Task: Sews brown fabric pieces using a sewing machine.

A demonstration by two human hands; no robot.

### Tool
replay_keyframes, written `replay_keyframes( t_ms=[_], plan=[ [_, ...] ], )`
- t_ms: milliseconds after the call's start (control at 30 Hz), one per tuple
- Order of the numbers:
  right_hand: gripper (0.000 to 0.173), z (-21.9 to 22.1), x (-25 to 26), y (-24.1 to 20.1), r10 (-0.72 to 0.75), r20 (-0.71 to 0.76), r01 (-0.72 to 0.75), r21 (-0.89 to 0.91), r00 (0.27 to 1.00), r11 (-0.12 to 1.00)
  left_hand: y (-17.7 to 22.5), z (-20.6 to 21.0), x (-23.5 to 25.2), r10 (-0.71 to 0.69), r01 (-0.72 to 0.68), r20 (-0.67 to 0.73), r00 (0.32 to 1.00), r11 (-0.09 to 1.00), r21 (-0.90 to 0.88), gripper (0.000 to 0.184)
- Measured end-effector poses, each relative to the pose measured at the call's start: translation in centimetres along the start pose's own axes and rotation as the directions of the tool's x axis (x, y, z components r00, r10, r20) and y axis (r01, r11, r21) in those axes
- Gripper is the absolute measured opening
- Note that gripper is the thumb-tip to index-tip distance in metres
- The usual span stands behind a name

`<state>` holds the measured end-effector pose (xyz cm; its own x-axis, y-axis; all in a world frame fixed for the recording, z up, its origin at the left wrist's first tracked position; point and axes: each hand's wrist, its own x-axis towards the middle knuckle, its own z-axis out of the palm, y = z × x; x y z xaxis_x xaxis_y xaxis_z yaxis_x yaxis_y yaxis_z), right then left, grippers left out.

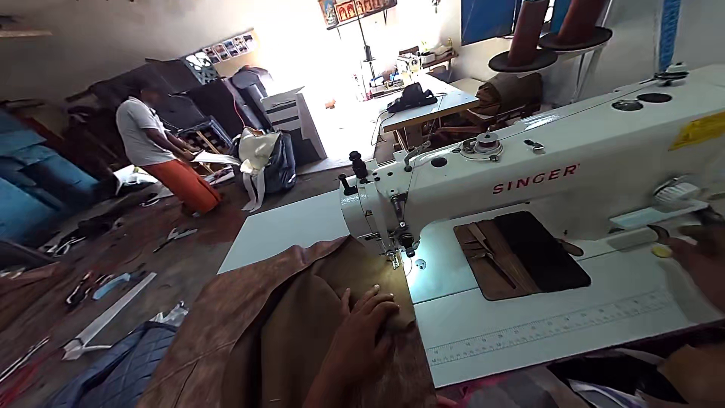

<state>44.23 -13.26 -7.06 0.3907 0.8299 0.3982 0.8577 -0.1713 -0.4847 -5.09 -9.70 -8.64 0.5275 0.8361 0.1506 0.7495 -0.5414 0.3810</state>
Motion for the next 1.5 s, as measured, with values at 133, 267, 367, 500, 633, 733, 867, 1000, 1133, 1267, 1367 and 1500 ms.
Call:
replay_keyframes(
  t_ms=[133, 267, 367, 500, 633, 733, 867, 1000, 1133, 1267, 1367, 1500],
  plan=[
    [0.024, 5.9, -5.5, -8.8, -0.518, 0.048, 0.498, 0.212, 0.854, 0.841, 0.3, 0.9, 0.7, -0.108, 0.099, -0.145, 0.983, 0.993, -0.064, 0.034],
    [0.021, 10.1, -10.7, -16.4, -0.905, 0.114, 0.783, 0.464, 0.410, 0.414, 0.5, 1.7, 1.4, 0.004, 0.012, -0.429, 0.903, 0.999, 0.034, 0.027],
    [0.037, 10.5, -12.7, -19.7, -0.915, 0.352, 0.660, 0.643, 0.195, 0.388, 0.8, 1.7, 2.1, 0.167, -0.067, -0.555, 0.815, 0.978, 0.196, 0.024],
    [0.042, 12.4, -15.1, -21.0, -0.942, 0.220, 0.821, 0.466, 0.256, 0.331, -0.4, 1.7, 1.5, 0.409, -0.191, -0.383, 0.828, 0.848, 0.494, 0.019],
    [0.031, 13.7, -15.4, -20.7, -0.954, 0.059, 0.852, 0.437, 0.294, 0.290, -1.2, 2.6, 0.1, 0.435, -0.269, -0.252, 0.865, 0.824, 0.498, 0.022],
    [0.028, 14.1, -15.0, -20.6, -0.966, -0.005, 0.872, 0.430, 0.259, 0.232, -1.2, 3.0, 0.0, 0.412, -0.268, -0.250, 0.876, 0.848, 0.457, 0.026],
    [0.021, 13.9, -14.7, -21.1, -0.963, -0.057, 0.894, 0.389, 0.264, 0.222, 0.1, 2.3, -0.2, 0.143, -0.110, -0.220, 0.965, 0.981, 0.159, 0.028],
    [0.015, 13.7, -14.5, -21.6, -0.955, -0.062, 0.878, 0.415, 0.290, 0.240, 1.2, 1.3, 0.3, -0.309, 0.259, -0.146, 0.940, 0.924, -0.282, 0.032],
    [0.016, 13.7, -14.5, -21.8, -0.955, -0.060, 0.878, 0.413, 0.291, 0.241, 1.6, 1.2, 0.0, -0.114, 0.111, -0.073, 0.991, 0.993, -0.044, 0.029],
    [0.016, 13.8, -14.5, -21.8, -0.954, -0.063, 0.875, 0.420, 0.293, 0.241, 1.4, 2.8, -0.7, 0.127, -0.057, -0.201, 0.971, 0.945, 0.322, 0.029],
    [0.016, 13.8, -14.5, -21.8, -0.953, -0.060, 0.873, 0.423, 0.296, 0.244, 2.5, 2.4, -0.9, 0.071, -0.024, -0.106, 0.992, 0.917, 0.397, 0.035],
    [0.015, 13.3, -14.2, -21.8, -0.958, 0.009, 0.830, 0.496, 0.288, 0.254, 4.3, 1.1, -0.5, -0.122, 0.074, 0.113, 0.986, 0.930, 0.360, 0.051]
  ],
)
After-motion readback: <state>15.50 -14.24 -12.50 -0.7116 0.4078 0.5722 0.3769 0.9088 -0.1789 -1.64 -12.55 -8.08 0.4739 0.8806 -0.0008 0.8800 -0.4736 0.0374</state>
